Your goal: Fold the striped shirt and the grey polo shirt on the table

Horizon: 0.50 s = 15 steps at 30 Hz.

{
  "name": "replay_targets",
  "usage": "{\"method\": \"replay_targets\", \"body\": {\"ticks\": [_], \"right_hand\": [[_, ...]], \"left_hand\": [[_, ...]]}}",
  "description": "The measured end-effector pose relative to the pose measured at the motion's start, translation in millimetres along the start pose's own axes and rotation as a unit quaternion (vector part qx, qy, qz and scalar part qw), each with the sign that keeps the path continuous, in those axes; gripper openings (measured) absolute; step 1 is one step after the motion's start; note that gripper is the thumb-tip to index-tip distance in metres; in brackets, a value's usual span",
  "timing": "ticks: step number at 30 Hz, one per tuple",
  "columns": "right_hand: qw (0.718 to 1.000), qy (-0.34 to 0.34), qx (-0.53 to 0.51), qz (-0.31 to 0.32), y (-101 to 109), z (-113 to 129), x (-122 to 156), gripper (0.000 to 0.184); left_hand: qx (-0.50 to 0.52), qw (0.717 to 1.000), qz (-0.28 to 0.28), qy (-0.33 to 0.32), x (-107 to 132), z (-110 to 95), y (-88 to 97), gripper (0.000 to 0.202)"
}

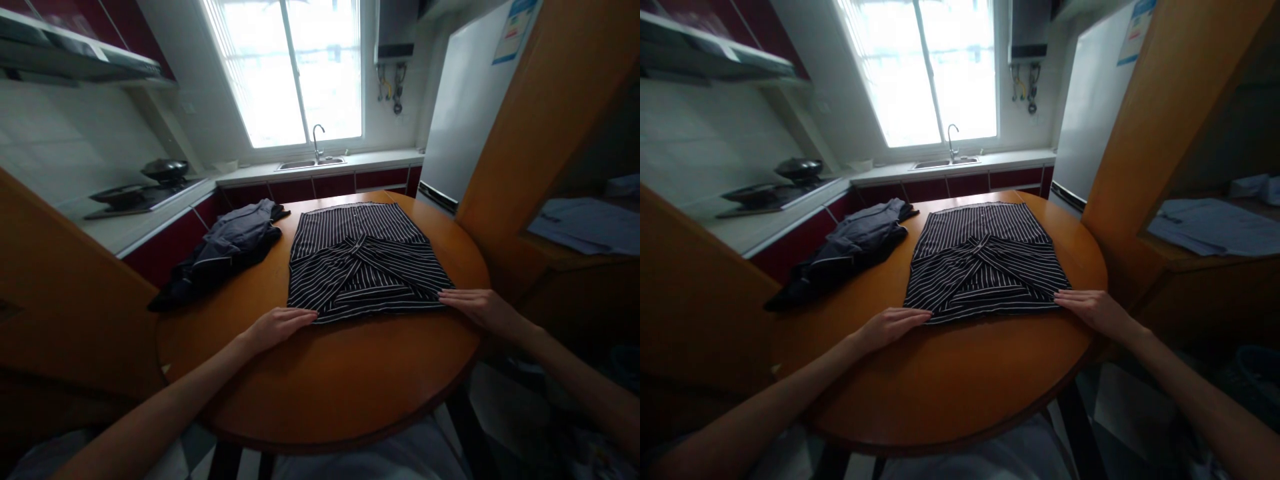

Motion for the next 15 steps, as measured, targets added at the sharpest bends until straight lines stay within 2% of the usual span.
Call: {"method": "replay_targets", "body": {"ticks": [4, 8, 15], "right_hand": [[0.998, -0.04, -0.041, 0.026, 3.3, 0.0, -2.9, 0.039], [0.99, -0.093, -0.081, 0.06, 11.8, 2.0, -7.5, 0.039], [0.962, -0.159, -0.156, 0.157, 33.2, 22.8, -8.1, 0.035]], "left_hand": [[0.038, 0.996, -0.043, 0.062, 5.6, 9.4, 2.1, 0.033], [0.078, 0.989, -0.066, 0.107, 6.2, 9.6, 9.2, 0.03], [0.155, 0.958, -0.044, 0.238, 8.3, -3.0, 36.5, 0.026]]}}
Point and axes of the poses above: each hand's wrist, its own x-axis away from the middle knuckle, its own y-axis out of the back of the hand, z = x × y, the point moved 7 cm from there along -x, towards the middle knuckle, and after that the axes turned 6 degrees about -y, right-handed, at the moved point
